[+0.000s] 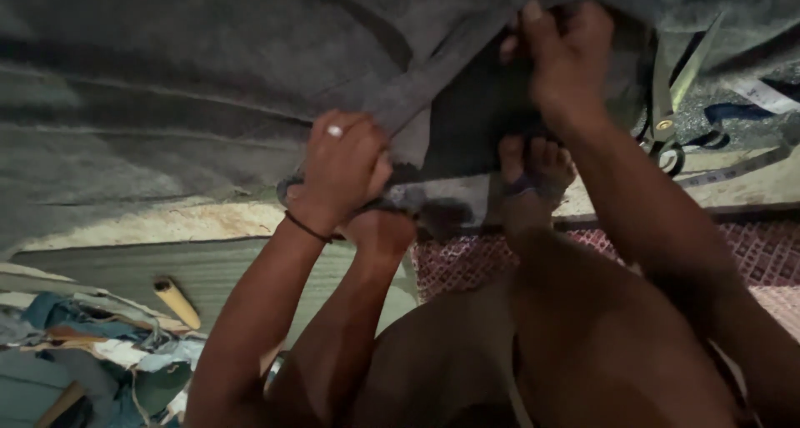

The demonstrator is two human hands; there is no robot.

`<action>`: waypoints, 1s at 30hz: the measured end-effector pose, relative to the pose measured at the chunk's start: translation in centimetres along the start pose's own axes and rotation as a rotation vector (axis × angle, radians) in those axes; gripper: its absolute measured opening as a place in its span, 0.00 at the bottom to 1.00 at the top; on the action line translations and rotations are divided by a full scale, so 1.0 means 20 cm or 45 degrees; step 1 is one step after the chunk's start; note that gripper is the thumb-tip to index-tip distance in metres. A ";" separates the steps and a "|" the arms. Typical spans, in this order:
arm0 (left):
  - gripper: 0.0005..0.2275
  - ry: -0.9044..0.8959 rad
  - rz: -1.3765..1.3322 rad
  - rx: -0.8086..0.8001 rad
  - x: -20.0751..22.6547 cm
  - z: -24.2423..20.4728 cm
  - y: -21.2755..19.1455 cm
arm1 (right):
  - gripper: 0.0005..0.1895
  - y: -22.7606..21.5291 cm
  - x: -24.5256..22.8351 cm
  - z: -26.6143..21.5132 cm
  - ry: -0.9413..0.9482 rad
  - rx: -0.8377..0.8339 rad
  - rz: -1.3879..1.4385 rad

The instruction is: Measure fabric with a tape measure and cut it with scissors for reupholstery.

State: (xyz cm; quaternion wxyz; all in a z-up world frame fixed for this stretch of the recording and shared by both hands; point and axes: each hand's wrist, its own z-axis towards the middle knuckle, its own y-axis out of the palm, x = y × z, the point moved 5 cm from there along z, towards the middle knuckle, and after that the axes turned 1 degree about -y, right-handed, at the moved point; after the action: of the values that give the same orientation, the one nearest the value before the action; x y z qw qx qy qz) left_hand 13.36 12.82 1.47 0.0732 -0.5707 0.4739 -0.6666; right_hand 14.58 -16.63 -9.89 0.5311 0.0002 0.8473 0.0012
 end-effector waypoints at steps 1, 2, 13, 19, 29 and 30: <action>0.07 -0.005 -0.001 -0.009 0.03 0.05 0.00 | 0.14 0.01 -0.04 0.00 0.010 0.000 0.005; 0.08 -0.033 0.033 -0.041 0.05 0.11 0.00 | 0.12 0.04 -0.09 0.01 -0.018 -0.095 0.016; 0.08 -0.363 0.134 0.288 0.21 0.68 0.14 | 0.11 0.04 -0.13 0.03 0.114 -0.077 -0.053; 0.11 -0.368 0.188 0.257 0.22 0.68 0.20 | 0.20 0.02 -0.08 0.03 0.236 0.114 -0.071; 0.08 -0.843 -0.324 0.212 0.09 0.74 0.25 | 0.10 0.06 -0.14 0.03 0.134 0.033 0.047; 0.09 -0.845 -0.317 0.208 0.08 0.75 0.26 | 0.10 0.06 -0.14 0.02 0.189 0.070 0.053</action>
State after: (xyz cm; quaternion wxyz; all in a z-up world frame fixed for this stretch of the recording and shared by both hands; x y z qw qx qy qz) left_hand 22.98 0.86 -2.60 0.1867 -0.8017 0.2963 -0.4845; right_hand 16.14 -15.53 -7.63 0.4663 0.0323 0.8840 -0.0109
